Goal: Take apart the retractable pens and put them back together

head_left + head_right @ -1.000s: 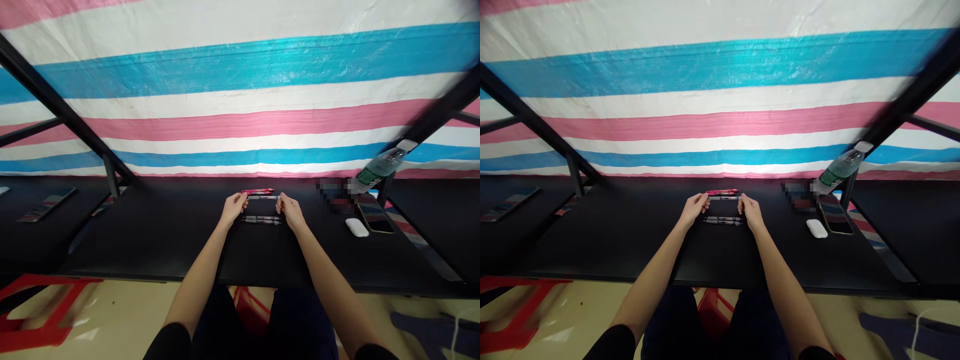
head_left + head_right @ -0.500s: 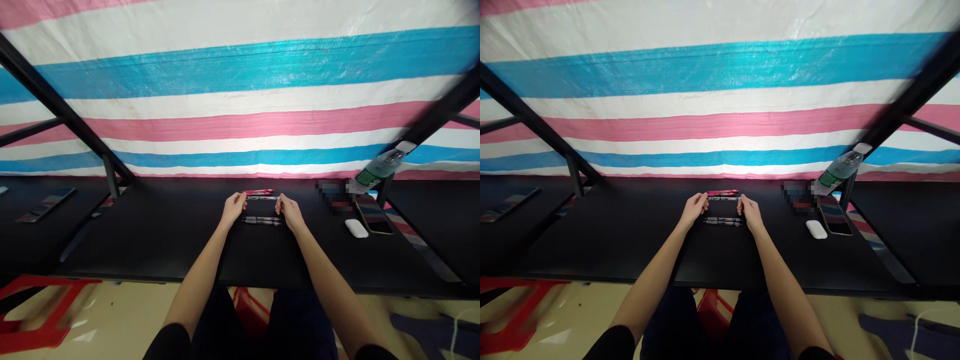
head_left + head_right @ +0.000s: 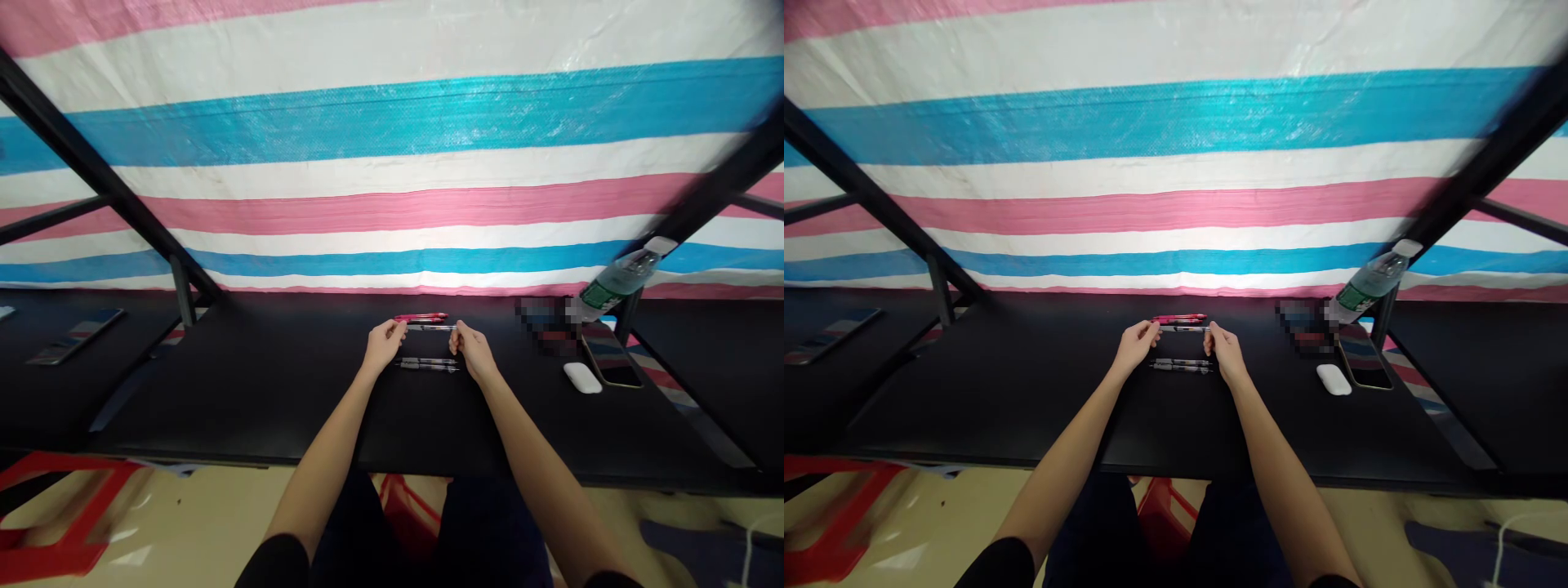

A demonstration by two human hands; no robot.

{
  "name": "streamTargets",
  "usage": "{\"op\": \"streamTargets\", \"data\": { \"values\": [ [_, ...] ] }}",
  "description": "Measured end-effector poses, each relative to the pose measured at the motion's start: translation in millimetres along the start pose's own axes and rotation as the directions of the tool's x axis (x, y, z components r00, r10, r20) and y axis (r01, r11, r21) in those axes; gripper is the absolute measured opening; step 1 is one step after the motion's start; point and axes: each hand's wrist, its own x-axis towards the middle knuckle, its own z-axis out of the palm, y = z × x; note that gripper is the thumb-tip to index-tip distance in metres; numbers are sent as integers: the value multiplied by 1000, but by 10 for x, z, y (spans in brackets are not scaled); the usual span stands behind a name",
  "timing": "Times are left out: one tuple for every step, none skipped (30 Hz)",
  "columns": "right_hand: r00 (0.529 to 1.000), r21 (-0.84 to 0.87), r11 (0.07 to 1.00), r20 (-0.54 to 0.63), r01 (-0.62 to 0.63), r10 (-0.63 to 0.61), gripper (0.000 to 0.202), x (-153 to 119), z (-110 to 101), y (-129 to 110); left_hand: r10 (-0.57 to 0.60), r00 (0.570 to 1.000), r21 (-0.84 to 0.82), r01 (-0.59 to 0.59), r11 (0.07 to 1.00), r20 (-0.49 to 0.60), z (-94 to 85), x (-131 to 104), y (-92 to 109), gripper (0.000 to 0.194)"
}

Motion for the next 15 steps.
{"op": "streamTargets", "data": {
  "values": [
    [1000,-9,1000,2,2,-2,51,0,0,1,-1,1000,22,1,1000,3,-3,-2,-1,38],
    [1000,-15,1000,0,4,-4,52,0,0,1,-3,1000,25,3,1000,13,-6,-6,4,39],
    [1000,-19,1000,-3,4,-5,52,0,0,1,-5,1000,12,5,1000,27,-10,-10,13,38],
    [1000,-20,1000,-7,5,-5,52,-1,0,-1,-5,999,-13,6,1000,43,-13,-16,26,36],
    [1000,-20,1000,-11,4,-5,52,-1,0,-4,-6,998,-42,8,999,58,-16,-21,40,34],
    [1000,-19,1000,-15,4,-4,52,-2,1,-8,-5,997,-68,10,998,72,-19,-26,54,32],
    [1000,-17,1000,-16,2,-3,52,-3,3,-12,-3,996,-87,10,996,85,-22,-30,66,30],
    [1000,-13,1000,-18,0,0,52,-4,4,-15,-4,996,-95,13,995,94,-24,-33,75,29],
    [1000,-7,1000,-20,-3,3,52,-6,7,-18,-10,995,-96,19,995,101,-27,-35,81,29],
    [1000,1,1000,-25,-5,5,52,-7,9,-20,-17,994,-94,27,995,105,-29,-37,84,29],
    [1000,10,1000,-29,-6,7,51,-8,12,-21,-23,994,-90,33,995,110,-33,-38,85,29],
    [999,18,1000,-32,-7,7,51,-8,15,-20,-27,993,-88,37,995,116,-36,-40,84,29],
    [999,24,1000,-34,-6,7,51,-9,17,-20,-30,992,-86,41,995,123,-41,-41,84,29],
    [999,27,1000,-34,-5,6,51,-8,19,-19,-32,991,-85,43,995,131,-45,-43,83,29],
    [999,28,1000,-32,-4,4,51,-8,21,-18,-33,990,-85,45,995,136,-49,-44,83,28]
  ]
}}
